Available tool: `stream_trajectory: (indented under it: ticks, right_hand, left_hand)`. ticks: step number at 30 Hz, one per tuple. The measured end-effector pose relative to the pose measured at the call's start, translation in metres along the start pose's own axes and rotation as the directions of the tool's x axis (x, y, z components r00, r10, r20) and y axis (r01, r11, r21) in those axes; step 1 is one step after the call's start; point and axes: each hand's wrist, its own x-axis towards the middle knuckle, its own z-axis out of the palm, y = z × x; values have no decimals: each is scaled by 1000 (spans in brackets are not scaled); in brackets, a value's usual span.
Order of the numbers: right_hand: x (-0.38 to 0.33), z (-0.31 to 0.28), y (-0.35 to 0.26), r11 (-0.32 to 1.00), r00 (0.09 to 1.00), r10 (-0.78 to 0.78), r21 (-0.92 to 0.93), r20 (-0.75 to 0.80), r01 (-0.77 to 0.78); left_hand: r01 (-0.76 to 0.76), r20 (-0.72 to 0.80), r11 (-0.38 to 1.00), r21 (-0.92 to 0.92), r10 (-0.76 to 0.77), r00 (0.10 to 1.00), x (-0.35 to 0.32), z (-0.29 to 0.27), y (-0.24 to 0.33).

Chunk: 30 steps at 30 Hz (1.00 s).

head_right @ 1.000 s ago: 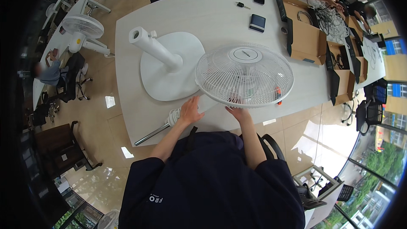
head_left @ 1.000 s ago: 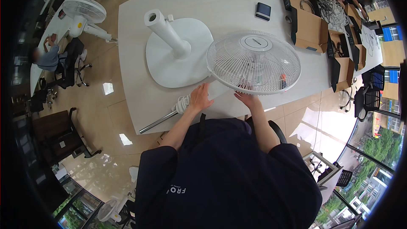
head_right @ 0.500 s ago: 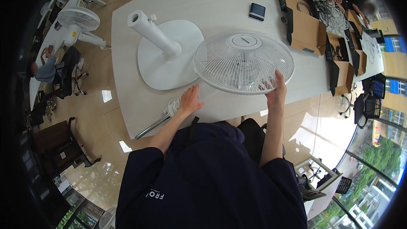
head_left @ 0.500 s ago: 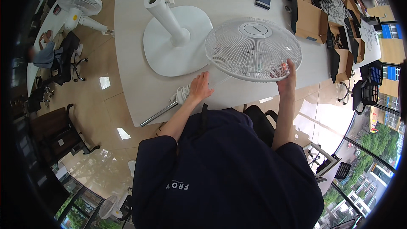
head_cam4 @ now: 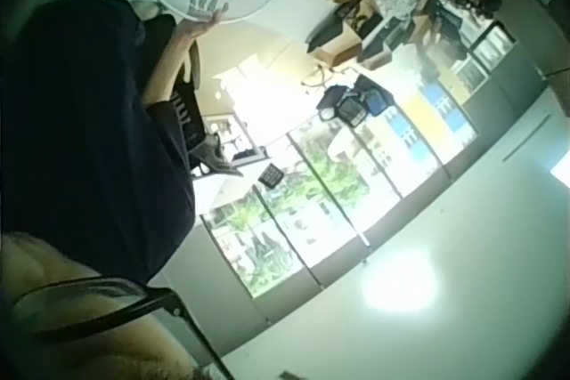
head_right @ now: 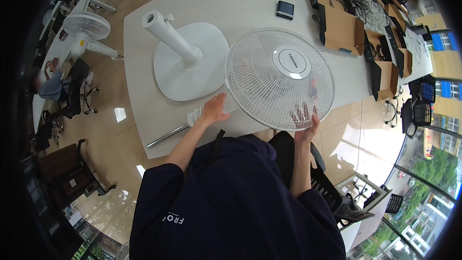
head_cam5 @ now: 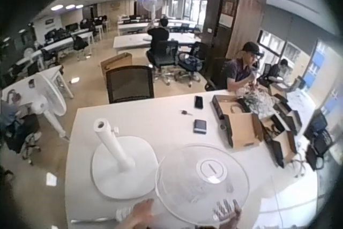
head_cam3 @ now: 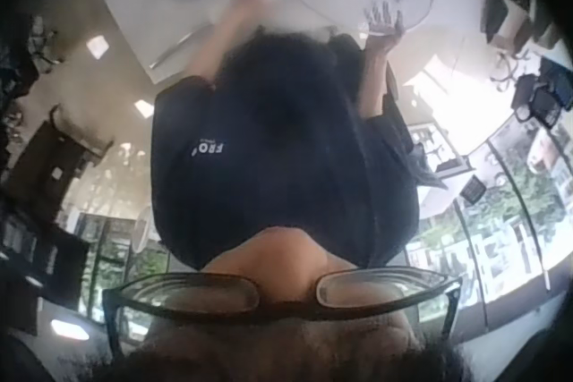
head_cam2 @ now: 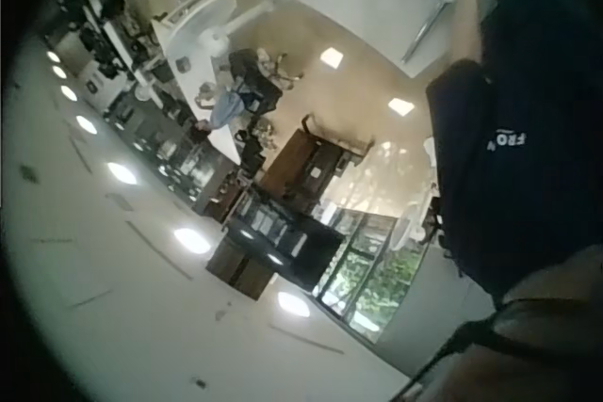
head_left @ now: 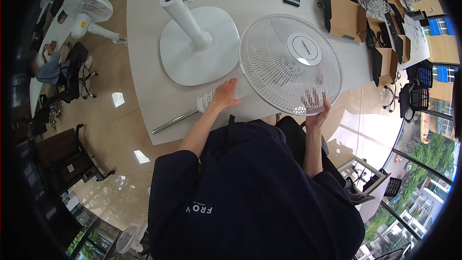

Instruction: Disassemble a pedestal fan by removing the grille, blade, and motor housing components using a screwdriver.

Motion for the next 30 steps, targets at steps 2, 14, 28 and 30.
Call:
stream_trajectory:
  ticks: [2, 14, 28, 30]
  right_hand:
    - [-6, -10, 9, 1000, 1000, -7, -6, -14, 7]
    - [-23, -29, 35, 997, 999, -43, 62, -24, 44]
    - [-18, -41, 54, 973, 999, -5, 229, 36, -4]
    - [-14, -39, 51, 973, 999, 15, 230, 51, -27]
  left_hand:
    - [-15, 8, 1000, -1, 15, 1000, 2, -4, 0]
    - [115, 227, 993, 0, -112, 967, 10, -15, 8]
    - [37, -52, 981, 190, -28, 998, 15, -24, 8]
    - [156, -54, 967, 201, -148, 987, 16, -29, 21]
